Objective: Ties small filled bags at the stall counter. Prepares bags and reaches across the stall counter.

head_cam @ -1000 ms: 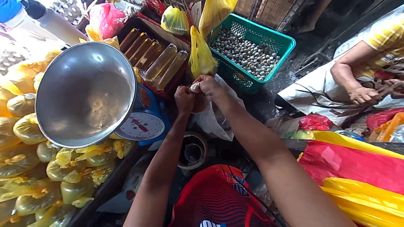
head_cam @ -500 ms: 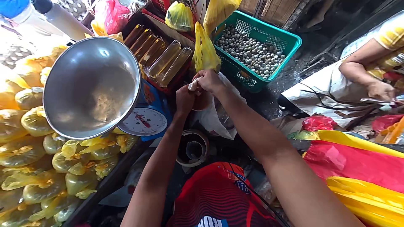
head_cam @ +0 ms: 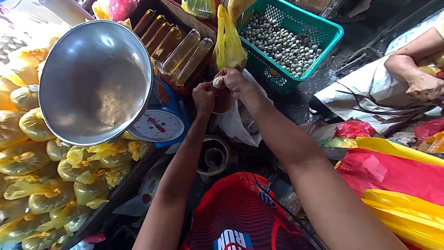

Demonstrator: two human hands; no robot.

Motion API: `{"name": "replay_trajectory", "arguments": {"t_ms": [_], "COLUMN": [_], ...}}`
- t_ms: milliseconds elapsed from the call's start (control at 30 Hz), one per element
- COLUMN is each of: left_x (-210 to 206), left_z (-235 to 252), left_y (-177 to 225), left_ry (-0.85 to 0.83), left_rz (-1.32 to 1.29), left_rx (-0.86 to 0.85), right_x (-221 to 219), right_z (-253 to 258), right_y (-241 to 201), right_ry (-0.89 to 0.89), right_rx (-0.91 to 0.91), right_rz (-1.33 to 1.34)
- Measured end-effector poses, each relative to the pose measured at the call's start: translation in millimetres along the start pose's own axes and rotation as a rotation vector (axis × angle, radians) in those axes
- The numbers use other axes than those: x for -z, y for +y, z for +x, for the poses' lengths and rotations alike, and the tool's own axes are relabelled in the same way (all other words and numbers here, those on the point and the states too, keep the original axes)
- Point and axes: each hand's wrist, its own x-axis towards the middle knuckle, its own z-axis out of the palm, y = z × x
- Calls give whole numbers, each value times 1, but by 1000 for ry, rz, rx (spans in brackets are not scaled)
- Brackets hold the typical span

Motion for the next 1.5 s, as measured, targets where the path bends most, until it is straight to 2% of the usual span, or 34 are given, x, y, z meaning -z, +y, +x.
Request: {"name": "replay_trajectory", "arguments": {"t_ms": [200,300,433,533,600,700,767,833,867,900,967,1000,1033,1133,1233,1300,1367,1433,1500], "left_x": [-3,5,37,79,104,132,153,171,180,189,210,221,233,268,293,311,331,349,362], "left_z": [-3,-4,-18,-72,-112,-175,-218,-255,-268,-279,-293,-293,-291,-291,-285,-284,-283,-282,-283], "left_y": [-1,-2,2,11,-7,-68,-100,-120,-127,-134,-144,-148,-152,-168,-191,-204,-215,-227,-240], "left_ry": [-29,-149,-250,-363,-443,-459,-361,-221,-165,-132,-115,-118,-119,-72,-54,-79,-143,-223,-299], "left_rz": [-113,-257,-90,-24,-69,-240,-279,-315,-327,-332,-329,-322,-316,-338,-338,-307,-266,-243,-227], "left_rx": [55,63,6,-29,-36,119,284,450,510,551,579,569,549,517,466,431,408,390,384], "right_x": [4,7,20,48,69,94,106,114,115,112,101,93,86,70,62,47,27,-1,-26], "right_z": [2,-1,-16,-38,-62,-94,-96,-73,-56,-40,-27,-24,-24,-66,-121,-166,-212,-255,-284], "right_y": [13,15,1,-16,-35,-41,-26,17,51,91,165,185,195,181,141,109,95,104,149], "right_ry": [-1,-2,13,46,166,423,604,776,826,828,585,472,458,552,634,766,951,1116,1240], "right_rx": [-23,-10,-1,88,214,467,665,777,745,594,79,-106,-197,-184,-95,-4,93,143,235], "right_rz": [166,217,53,21,-5,56,139,65,-68,-250,-546,-567,-554,-545,-603,-662,-700,-737,-799]}}
